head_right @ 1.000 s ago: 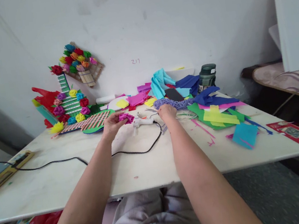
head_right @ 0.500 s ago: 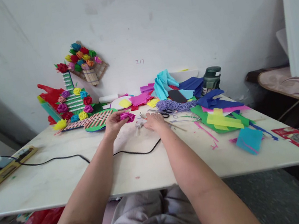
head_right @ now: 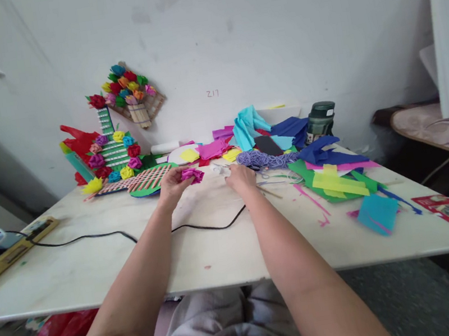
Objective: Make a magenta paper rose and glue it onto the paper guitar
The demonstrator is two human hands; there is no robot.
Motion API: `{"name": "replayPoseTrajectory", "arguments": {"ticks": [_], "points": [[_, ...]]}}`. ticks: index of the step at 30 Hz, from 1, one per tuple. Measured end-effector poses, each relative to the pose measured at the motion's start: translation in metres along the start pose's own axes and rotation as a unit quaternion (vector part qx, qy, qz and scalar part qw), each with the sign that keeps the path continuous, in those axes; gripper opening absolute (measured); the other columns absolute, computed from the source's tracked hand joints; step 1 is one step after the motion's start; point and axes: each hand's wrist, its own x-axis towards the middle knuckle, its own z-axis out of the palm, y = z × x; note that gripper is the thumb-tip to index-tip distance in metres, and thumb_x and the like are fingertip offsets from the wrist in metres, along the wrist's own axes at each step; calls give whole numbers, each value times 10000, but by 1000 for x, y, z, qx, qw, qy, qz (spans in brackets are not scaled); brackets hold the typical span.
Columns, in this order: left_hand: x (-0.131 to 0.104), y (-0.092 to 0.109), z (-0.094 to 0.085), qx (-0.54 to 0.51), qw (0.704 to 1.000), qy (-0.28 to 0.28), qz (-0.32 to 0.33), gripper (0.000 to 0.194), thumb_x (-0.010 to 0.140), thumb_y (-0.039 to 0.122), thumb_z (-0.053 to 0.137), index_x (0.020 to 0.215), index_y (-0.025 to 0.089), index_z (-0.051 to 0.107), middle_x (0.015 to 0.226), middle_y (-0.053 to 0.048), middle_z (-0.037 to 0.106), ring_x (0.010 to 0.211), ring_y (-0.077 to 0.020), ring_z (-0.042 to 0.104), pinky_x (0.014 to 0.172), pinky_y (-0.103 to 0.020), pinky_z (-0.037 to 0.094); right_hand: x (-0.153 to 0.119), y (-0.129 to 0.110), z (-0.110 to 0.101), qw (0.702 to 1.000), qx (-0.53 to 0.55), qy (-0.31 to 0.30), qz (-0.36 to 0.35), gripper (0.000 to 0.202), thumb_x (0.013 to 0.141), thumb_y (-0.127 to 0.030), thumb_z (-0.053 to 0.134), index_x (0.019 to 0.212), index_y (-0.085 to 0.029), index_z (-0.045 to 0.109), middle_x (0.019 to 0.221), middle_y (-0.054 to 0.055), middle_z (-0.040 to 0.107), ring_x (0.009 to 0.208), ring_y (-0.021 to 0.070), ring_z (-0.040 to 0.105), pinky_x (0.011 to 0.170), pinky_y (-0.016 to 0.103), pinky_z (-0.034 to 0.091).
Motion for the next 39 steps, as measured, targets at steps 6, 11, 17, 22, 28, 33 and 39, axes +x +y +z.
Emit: {"name": "replayPoseTrajectory", "arguments": {"ticks": [6,11,17,22,28,33,39], "points": [[0,-1,0,9,1000,-3,9,399,587,283,819,906,155,616,859,-65,698,805,-183,656,760,-351,535,11,11,0,952,304,3,-41,370,678,-347,666,999,-166,694,834,60,701,690,187,623,605,286,471],[-1,2,1,21,1000,11,20,402,577,258,825,905,164,612,860,-58,695,797,-178,656,755,-335,524,4,12,-10,856,500,-65,-119,291,601,-358,725,761,-127,647,502,-34,518,413,75,399,429,235,358],[2,0,1,17,999,8,33,430,552,320,839,881,159,615,844,-58,699,771,-174,660,726,-318,538,0,14,-20,802,569,-102,-150,368,596,-458,767,676,-156,572,492,-47,495,357,60,386,332,218,309],[3,-4,-1,16,999,0,32,448,553,343,839,894,158,616,820,-54,700,739,-171,662,697,-312,551,-3,14,-28,805,557,-139,-151,403,575,-478,784,630,-163,539,492,-36,523,320,50,376,294,218,271],[3,-10,-3,46,998,-5,42,401,582,288,830,903,167,622,821,-54,707,761,-183,670,711,-328,560,-9,15,-36,813,529,-176,-168,370,601,-447,770,618,-155,542,501,-29,557,300,40,369,305,220,252],[3,-13,-4,60,997,-6,53,370,601,263,820,903,171,628,819,-51,706,759,-182,671,710,-328,562,-3,20,-29,817,503,-215,-179,332,630,-417,752,613,-142,568,490,-24,566,295,41,380,316,215,242],[3,-14,-5,92,994,-8,65,364,609,274,815,912,175,639,821,-50,703,756,-184,672,708,-328,568,1,25,-24,815,503,-224,-179,313,633,-395,754,615,-133,583,486,-21,566,292,39,378,318,206,251]]}}
